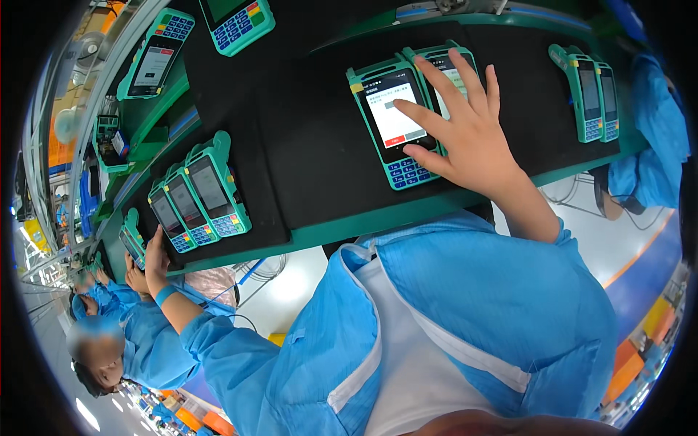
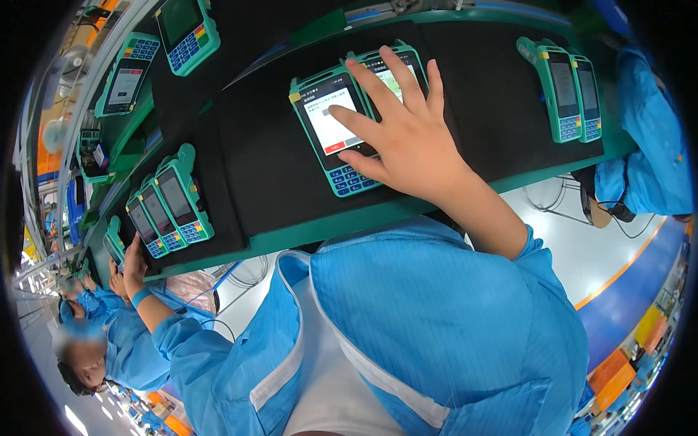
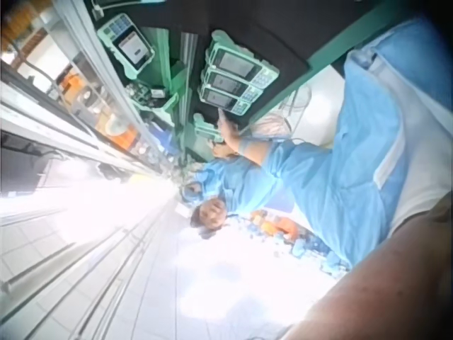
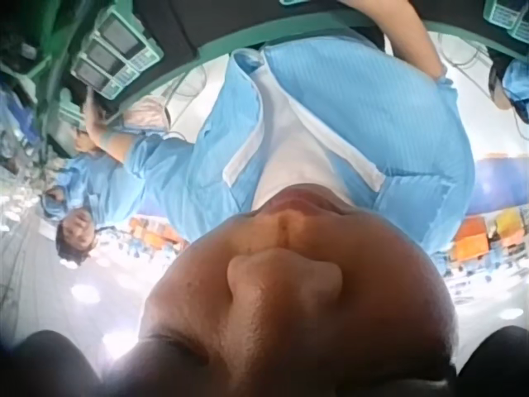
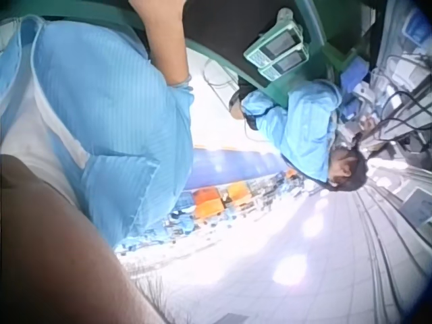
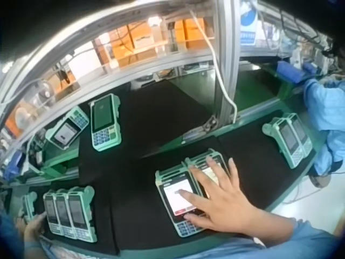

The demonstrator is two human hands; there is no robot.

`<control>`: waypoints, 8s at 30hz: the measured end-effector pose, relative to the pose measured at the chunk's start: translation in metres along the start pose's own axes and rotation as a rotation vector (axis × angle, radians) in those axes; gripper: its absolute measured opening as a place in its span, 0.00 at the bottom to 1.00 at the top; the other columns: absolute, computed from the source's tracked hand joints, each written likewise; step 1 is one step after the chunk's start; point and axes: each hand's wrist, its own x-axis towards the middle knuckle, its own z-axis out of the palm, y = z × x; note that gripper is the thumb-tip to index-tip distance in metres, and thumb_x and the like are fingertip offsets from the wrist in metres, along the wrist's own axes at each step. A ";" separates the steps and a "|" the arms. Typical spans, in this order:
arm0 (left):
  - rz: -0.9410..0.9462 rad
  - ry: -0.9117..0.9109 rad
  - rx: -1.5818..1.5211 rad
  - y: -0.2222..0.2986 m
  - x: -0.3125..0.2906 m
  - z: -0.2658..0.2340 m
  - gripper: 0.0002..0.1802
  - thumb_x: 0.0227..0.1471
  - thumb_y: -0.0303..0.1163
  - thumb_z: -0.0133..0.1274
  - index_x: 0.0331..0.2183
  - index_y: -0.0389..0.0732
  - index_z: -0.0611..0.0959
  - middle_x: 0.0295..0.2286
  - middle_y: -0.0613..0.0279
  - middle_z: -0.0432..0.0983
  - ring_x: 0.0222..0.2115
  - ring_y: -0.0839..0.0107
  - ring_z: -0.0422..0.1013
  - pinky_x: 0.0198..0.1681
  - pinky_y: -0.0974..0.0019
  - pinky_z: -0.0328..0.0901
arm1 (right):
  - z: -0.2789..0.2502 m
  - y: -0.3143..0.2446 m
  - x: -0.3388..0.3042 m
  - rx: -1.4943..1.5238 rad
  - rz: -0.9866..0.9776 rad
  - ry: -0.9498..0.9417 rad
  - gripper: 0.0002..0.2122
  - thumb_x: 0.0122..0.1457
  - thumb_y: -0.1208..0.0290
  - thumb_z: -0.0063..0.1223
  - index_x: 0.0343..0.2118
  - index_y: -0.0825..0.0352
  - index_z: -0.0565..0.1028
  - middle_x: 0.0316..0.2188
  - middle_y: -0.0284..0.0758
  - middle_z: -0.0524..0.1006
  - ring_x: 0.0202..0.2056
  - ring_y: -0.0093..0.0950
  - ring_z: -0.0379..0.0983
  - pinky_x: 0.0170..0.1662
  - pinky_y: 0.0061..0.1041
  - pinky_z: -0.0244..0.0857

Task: The person tests handheld payment terminals by pressing their screens and buttons, and installs paper rolls into their printer compartments.

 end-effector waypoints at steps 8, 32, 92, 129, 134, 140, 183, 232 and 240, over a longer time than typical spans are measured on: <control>0.559 0.215 -0.154 -0.015 0.040 -0.001 0.17 0.55 0.41 0.51 0.31 0.34 0.79 0.26 0.68 0.74 0.26 0.81 0.66 0.31 0.76 0.61 | -0.004 0.016 0.003 0.153 0.020 0.138 0.18 0.48 0.63 0.57 0.44 0.54 0.74 0.56 0.38 0.64 0.63 0.45 0.46 0.61 0.57 0.33; 0.831 0.262 0.023 0.046 -0.020 0.172 0.25 0.58 0.35 0.48 0.52 0.29 0.70 0.46 0.50 0.72 0.42 0.68 0.70 0.47 0.68 0.63 | -0.029 0.076 -0.009 0.295 0.120 0.423 0.20 0.47 0.72 0.53 0.47 0.62 0.73 0.58 0.41 0.60 0.61 0.48 0.46 0.61 0.48 0.39; 0.977 -0.136 -0.622 0.059 -0.181 0.287 0.34 0.47 0.21 0.51 0.56 0.38 0.61 0.51 0.53 0.58 0.50 0.65 0.61 0.53 0.64 0.59 | 0.026 -0.076 0.012 0.093 -0.193 -0.147 0.21 0.46 0.54 0.61 0.46 0.46 0.74 0.61 0.34 0.55 0.64 0.45 0.40 0.58 0.64 0.31; 1.061 0.039 -0.483 0.098 -0.178 0.338 0.33 0.51 0.25 0.44 0.59 0.40 0.57 0.52 0.47 0.61 0.53 0.61 0.59 0.58 0.60 0.51 | -0.046 0.155 -0.087 -0.289 0.549 0.387 0.15 0.51 0.68 0.56 0.44 0.58 0.76 0.54 0.42 0.64 0.58 0.47 0.52 0.58 0.42 0.50; 1.035 0.058 -0.477 0.095 -0.180 0.339 0.34 0.50 0.25 0.44 0.59 0.41 0.57 0.52 0.47 0.61 0.53 0.61 0.59 0.58 0.60 0.51 | -0.045 0.158 -0.088 -0.373 0.529 0.325 0.18 0.50 0.62 0.58 0.46 0.55 0.75 0.55 0.44 0.63 0.60 0.49 0.48 0.58 0.45 0.48; 1.034 0.060 -0.484 0.099 -0.184 0.337 0.34 0.51 0.25 0.44 0.59 0.40 0.56 0.51 0.49 0.62 0.52 0.62 0.61 0.56 0.61 0.53 | -0.043 0.162 -0.085 -0.377 0.532 0.311 0.18 0.49 0.61 0.58 0.45 0.54 0.75 0.55 0.43 0.63 0.59 0.49 0.50 0.58 0.47 0.48; 1.022 0.123 -0.477 0.102 -0.179 0.343 0.28 0.59 0.36 0.40 0.59 0.41 0.57 0.51 0.50 0.61 0.52 0.64 0.60 0.57 0.63 0.52 | -0.043 0.167 -0.083 -0.475 0.574 0.307 0.17 0.51 0.58 0.56 0.45 0.54 0.76 0.56 0.40 0.63 0.62 0.46 0.47 0.59 0.57 0.37; 0.683 1.012 0.340 -0.073 -0.072 0.072 0.18 0.46 0.43 0.55 0.42 0.57 0.82 0.47 0.57 0.67 0.50 0.57 0.60 0.51 0.50 0.54 | 0.033 -0.035 -0.034 1.068 0.441 -0.013 0.05 0.62 0.72 0.39 0.32 0.67 0.65 0.37 0.37 0.71 0.37 0.23 0.65 0.43 0.22 0.60; 0.914 0.931 0.403 -0.042 -0.088 0.079 0.19 0.46 0.41 0.56 0.43 0.57 0.81 0.48 0.51 0.65 0.51 0.53 0.60 0.52 0.49 0.54 | 0.033 -0.034 -0.033 1.064 0.415 -0.012 0.06 0.62 0.71 0.39 0.32 0.67 0.65 0.36 0.37 0.71 0.37 0.22 0.65 0.43 0.21 0.60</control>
